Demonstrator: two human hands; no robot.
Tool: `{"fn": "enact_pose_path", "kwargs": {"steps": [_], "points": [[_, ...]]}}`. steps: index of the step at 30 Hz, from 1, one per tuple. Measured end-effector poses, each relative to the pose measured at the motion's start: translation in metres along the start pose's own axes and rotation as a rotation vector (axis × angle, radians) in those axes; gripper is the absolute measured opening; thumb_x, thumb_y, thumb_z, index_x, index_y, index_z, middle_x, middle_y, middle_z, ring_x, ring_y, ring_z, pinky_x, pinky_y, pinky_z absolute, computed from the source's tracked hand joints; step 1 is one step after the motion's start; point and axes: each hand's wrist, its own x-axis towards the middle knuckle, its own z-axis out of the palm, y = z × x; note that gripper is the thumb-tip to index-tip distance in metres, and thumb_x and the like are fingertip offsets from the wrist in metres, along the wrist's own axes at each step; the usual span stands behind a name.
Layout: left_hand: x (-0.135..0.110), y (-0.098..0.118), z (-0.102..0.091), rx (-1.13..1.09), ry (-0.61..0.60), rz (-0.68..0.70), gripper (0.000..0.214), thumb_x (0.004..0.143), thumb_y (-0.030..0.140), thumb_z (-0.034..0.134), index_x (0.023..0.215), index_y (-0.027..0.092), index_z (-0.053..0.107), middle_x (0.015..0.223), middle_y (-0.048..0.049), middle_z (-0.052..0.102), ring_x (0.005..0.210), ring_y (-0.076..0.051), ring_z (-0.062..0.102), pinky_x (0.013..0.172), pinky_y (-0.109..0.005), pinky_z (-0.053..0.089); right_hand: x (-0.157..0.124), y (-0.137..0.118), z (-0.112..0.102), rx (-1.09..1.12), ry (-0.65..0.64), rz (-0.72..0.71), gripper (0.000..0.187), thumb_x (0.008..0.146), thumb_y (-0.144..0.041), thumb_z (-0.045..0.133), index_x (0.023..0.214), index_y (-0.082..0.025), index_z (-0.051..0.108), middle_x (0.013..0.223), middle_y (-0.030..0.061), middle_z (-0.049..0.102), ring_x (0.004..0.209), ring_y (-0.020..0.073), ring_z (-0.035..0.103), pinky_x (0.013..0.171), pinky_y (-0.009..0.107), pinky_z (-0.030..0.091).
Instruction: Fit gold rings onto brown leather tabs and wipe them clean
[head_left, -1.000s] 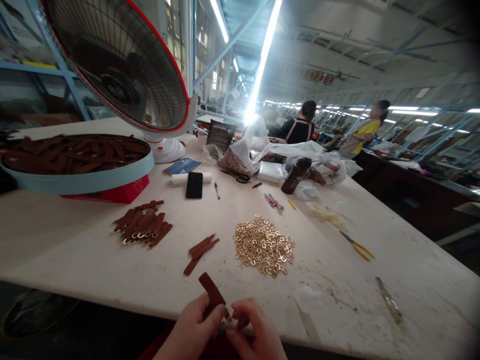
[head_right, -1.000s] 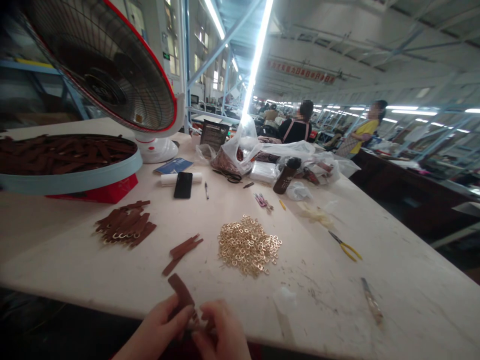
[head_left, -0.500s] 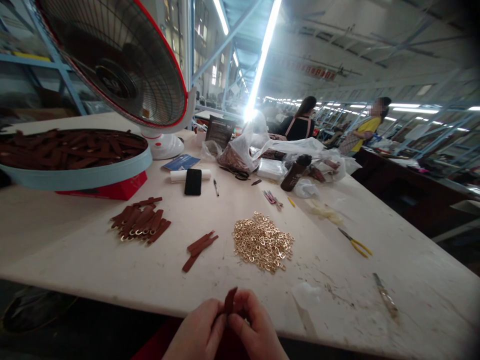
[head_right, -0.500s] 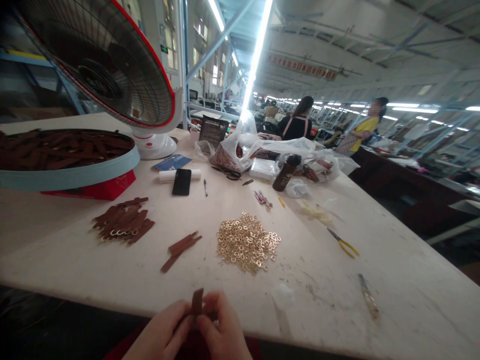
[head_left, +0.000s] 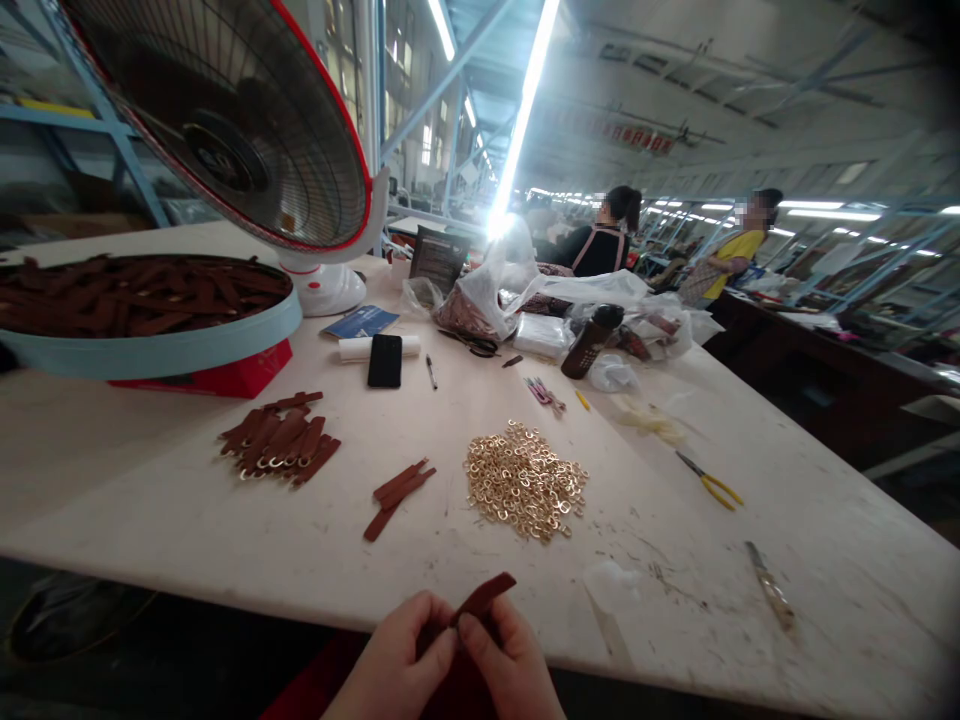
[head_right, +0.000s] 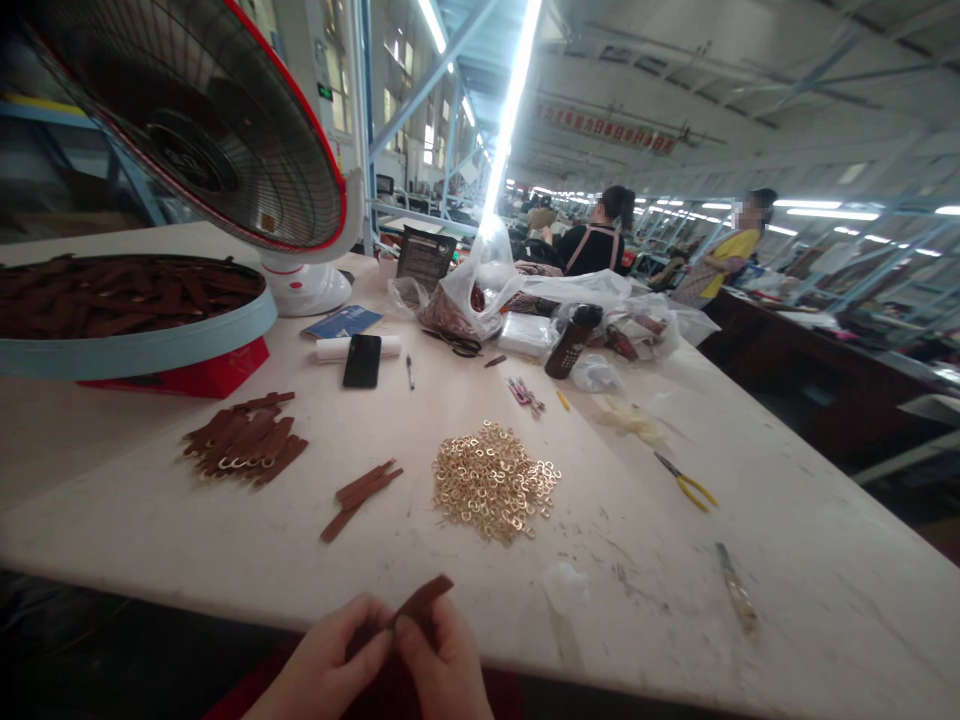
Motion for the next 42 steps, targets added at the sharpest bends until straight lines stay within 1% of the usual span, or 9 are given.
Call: {"fn": "enact_pose_path", "kwargs": {"steps": [3, 7, 13, 22, 26, 31, 35, 38, 42], "points": [[0.001, -0.001, 0.001, -0.004, -0.017, 0.017, 0.015, 0.075, 0.029, 0.045, 0.069, 0.017, 0.051, 0.065, 0.0000, 0.053, 0.064, -0.017, 0.046, 0.059, -0.025, 0.036, 0.001, 0.007, -0.003, -0.128, 0.052, -0.050, 0.036, 0.072, -0.050, 0.059, 0.087, -0.017, 0.059, 0.083, 0.0043, 0.064, 0.083, 0.0192, 0.058, 0.076, 0.031, 0.046], [0.001, -0.007, 0.004, 0.033, -0.035, 0.053, 0.021, 0.081, 0.035, 0.043, 0.071, 0.017, 0.051, 0.070, -0.0018, 0.055, 0.068, -0.018, 0.048, 0.063, -0.026, 0.037, 0.003, 0.015, -0.001, 0.007, 0.078, -0.008, 0.042, 0.072, -0.050, 0.059, 0.099, -0.018, 0.056, 0.101, 0.0070, 0.063, 0.098, 0.0203, 0.056, 0.088, 0.032, 0.043], [0.001, -0.012, 0.010, -0.012, -0.024, -0.003, 0.026, 0.084, 0.039, 0.037, 0.067, 0.020, 0.044, 0.062, 0.0018, 0.048, 0.057, -0.015, 0.043, 0.054, -0.025, 0.034, 0.002, 0.010, 0.005, 0.320, 0.045, 0.104, 0.039, 0.070, -0.046, 0.064, 0.098, -0.020, 0.058, 0.086, 0.0019, 0.065, 0.077, 0.0152, 0.061, 0.072, 0.027, 0.048], [0.004, -0.020, 0.010, 0.004, 0.001, -0.010, 0.026, 0.082, 0.040, 0.038, 0.066, 0.020, 0.042, 0.060, 0.0037, 0.044, 0.057, -0.014, 0.042, 0.054, -0.025, 0.033, 0.003, 0.002, -0.001, -0.090, 0.018, -0.021, 0.034, 0.074, -0.042, 0.060, 0.094, -0.015, 0.061, 0.089, 0.0062, 0.066, 0.087, 0.0208, 0.059, 0.083, 0.035, 0.045], [0.004, -0.014, 0.005, 0.023, -0.071, -0.081, 0.030, 0.081, 0.045, 0.037, 0.066, 0.019, 0.042, 0.053, 0.0048, 0.043, 0.050, -0.013, 0.042, 0.049, -0.024, 0.032, 0.003, 0.008, -0.004, -0.057, -0.008, 0.007, 0.035, 0.076, -0.043, 0.057, 0.097, -0.015, 0.058, 0.088, 0.0061, 0.065, 0.085, 0.0205, 0.059, 0.079, 0.034, 0.046], [0.002, -0.006, -0.003, 0.132, -0.116, -0.086, 0.028, 0.080, 0.041, 0.038, 0.065, 0.018, 0.045, 0.051, 0.0045, 0.044, 0.048, -0.013, 0.044, 0.049, -0.023, 0.031, 0.001, 0.010, -0.008, -0.280, 0.045, -0.044, 0.031, 0.076, -0.045, 0.056, 0.081, -0.015, 0.061, 0.079, 0.0054, 0.063, 0.077, 0.0174, 0.055, 0.071, 0.029, 0.043], [-0.002, 0.004, -0.011, 0.141, -0.184, -0.071, 0.028, 0.080, 0.040, 0.041, 0.065, 0.017, 0.048, 0.051, 0.0038, 0.046, 0.049, -0.013, 0.044, 0.049, -0.022, 0.032, -0.001, 0.000, -0.001, 0.047, -0.024, 0.142, 0.033, 0.068, -0.046, 0.064, 0.069, -0.015, 0.055, 0.053, -0.0044, 0.050, 0.048, 0.0063, 0.041, 0.047, 0.019, 0.029], [-0.006, 0.014, -0.017, 0.100, -0.270, -0.057, 0.028, 0.079, 0.040, 0.043, 0.065, 0.017, 0.049, 0.057, 0.0022, 0.051, 0.053, -0.013, 0.045, 0.050, -0.022, 0.032, -0.004, -0.008, 0.008, 0.360, -0.146, 0.279, 0.039, 0.061, -0.049, 0.069, 0.065, -0.016, 0.050, 0.043, -0.0081, 0.042, 0.038, 0.0031, 0.034, 0.043, 0.018, 0.020], [-0.008, 0.019, -0.021, 0.047, -0.270, -0.065, 0.028, 0.078, 0.041, 0.045, 0.064, 0.017, 0.048, 0.058, 0.0022, 0.050, 0.054, -0.013, 0.044, 0.050, -0.022, 0.032, -0.005, -0.007, 0.012, 0.309, -0.094, 0.233, 0.042, 0.057, -0.052, 0.071, 0.063, -0.015, 0.051, 0.042, -0.0079, 0.043, 0.038, 0.0026, 0.033, 0.042, 0.018, 0.021]]}}
